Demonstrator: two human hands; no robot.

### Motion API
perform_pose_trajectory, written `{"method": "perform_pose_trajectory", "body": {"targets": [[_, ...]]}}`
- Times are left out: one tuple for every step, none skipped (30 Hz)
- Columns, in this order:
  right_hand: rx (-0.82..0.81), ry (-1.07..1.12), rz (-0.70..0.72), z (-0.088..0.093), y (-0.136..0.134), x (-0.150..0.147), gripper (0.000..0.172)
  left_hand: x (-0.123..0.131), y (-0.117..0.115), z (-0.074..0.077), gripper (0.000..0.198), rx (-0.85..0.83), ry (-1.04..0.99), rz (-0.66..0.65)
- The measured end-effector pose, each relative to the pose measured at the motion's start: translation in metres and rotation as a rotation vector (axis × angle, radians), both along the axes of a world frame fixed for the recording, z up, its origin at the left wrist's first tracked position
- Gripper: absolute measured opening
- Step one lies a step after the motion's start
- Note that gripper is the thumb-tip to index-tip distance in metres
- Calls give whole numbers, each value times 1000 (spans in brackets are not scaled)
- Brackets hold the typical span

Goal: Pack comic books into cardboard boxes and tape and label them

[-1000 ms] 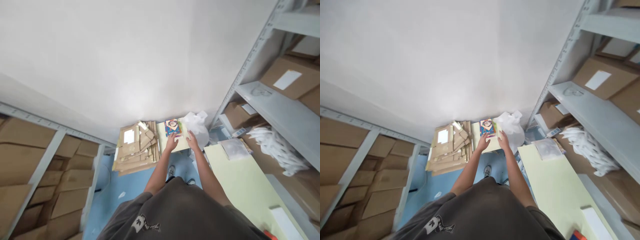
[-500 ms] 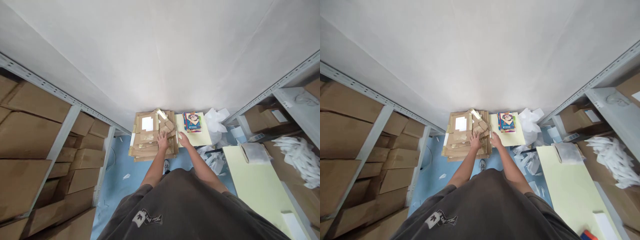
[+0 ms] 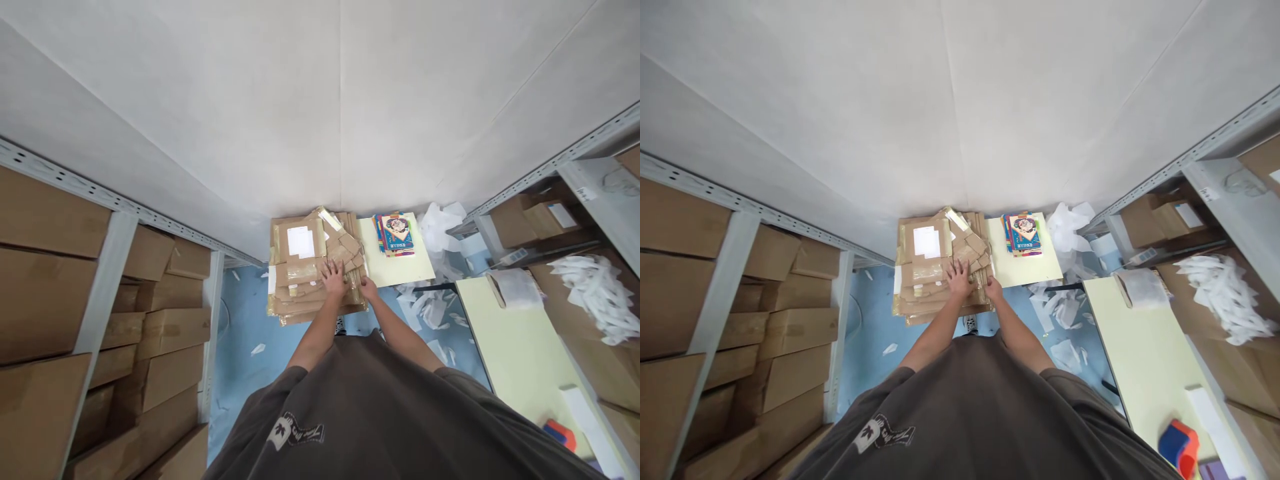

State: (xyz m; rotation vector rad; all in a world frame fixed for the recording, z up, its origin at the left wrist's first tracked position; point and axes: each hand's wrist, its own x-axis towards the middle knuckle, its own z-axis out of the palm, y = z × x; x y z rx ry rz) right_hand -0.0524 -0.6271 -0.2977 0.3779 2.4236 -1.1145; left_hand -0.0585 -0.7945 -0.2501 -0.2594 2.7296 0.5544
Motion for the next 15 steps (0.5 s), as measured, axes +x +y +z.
{"method": "perform_pose_trajectory", "body": {"targets": [[16,-12,-7,-1,-2,-2,11,0,-1,0,113,6,4,5],[34,-22,-15,-2,-4,-4,14,0,-2,-1,110,7,5,10],[53,-26,-27,-2,-6,-6,18,0,-2,-1,107,4,4,15],[73,-24,-40,-3,-8,-7,22,0,-3,-1,105,-1,2,19],[90,-21,-54,-3,-11,-7,24,-1,-4,-1,103,-7,2,22],[102,-21,-66,-3,-14,-7,24,-1,-5,-1,103,-11,1,24],[104,-24,-72,-4,-17,-5,23,-2,-6,-1,103,-16,0,25],[95,-29,-70,-4,-20,-3,20,-2,-6,0,104,-22,1,26],[79,-39,-63,-4,-23,-1,18,-2,-6,1,104,-28,3,29],[65,-50,-58,-5,-25,2,16,-2,-6,2,104,-34,4,33],[57,-60,-58,-5,-28,4,15,-2,-6,3,103,-38,9,38],[54,-69,-63,-5,-29,5,15,-1,-6,4,102,-40,16,42],[53,-77,-70,-6,-30,5,15,1,-7,4,101,-41,23,43],[54,-89,-78,-7,-31,4,14,2,-8,5,101,-43,28,43],[50,-105,-81,-8,-31,3,14,4,-9,5,101,-48,33,41]]}}
